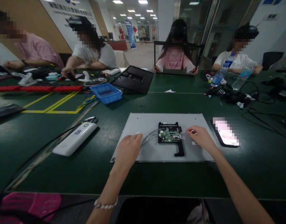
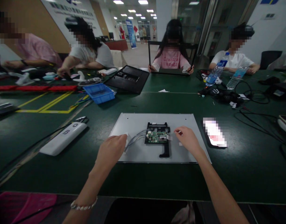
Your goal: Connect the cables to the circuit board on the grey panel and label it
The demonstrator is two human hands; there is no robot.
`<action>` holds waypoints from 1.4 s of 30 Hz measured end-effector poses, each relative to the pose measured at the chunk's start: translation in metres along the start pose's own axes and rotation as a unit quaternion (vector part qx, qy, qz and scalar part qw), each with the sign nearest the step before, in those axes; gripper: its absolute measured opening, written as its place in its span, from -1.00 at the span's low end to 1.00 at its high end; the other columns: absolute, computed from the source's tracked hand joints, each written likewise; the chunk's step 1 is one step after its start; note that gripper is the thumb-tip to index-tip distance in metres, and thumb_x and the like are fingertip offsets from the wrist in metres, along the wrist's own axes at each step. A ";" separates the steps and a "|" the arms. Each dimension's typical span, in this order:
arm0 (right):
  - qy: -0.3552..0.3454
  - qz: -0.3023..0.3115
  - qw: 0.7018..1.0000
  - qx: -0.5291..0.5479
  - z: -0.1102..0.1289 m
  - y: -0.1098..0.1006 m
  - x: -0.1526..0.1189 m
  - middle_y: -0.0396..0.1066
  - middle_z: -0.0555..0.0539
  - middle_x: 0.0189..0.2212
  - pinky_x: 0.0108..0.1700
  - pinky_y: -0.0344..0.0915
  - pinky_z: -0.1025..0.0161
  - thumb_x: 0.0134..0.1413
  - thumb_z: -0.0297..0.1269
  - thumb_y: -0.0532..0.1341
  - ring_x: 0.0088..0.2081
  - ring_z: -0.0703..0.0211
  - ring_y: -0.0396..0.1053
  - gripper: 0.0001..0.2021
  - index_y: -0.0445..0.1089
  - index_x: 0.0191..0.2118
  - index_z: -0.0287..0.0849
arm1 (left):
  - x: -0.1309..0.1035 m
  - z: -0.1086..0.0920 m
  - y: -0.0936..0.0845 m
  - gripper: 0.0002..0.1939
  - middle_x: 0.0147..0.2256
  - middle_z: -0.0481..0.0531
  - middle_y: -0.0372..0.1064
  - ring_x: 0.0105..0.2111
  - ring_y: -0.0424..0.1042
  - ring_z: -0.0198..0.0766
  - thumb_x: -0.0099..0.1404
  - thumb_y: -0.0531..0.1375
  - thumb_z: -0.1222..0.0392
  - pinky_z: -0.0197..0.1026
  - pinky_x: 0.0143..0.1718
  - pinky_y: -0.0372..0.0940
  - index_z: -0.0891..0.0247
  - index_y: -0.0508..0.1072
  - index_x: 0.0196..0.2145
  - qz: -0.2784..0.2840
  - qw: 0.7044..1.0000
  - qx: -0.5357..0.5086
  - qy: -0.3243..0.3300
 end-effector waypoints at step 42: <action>0.123 0.010 0.991 -0.042 -0.048 -0.024 -0.002 0.44 -0.06 -0.37 -0.31 0.25 0.25 -0.02 -0.25 0.17 -0.38 0.18 0.39 -0.87 0.38 -0.33 -0.14 | -0.009 -0.024 0.008 -0.73 0.00 0.22 0.29 -0.03 0.31 -0.02 0.31 0.05 0.10 -0.01 -0.02 0.22 0.31 0.32 -0.12 -0.076 0.990 -0.115 -0.041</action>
Point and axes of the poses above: each hand's wrist, its own x-axis towards the middle knuckle, its own y-axis out of the palm, z = x × y, the point moved 10 cm from there along x, towards the middle knuckle
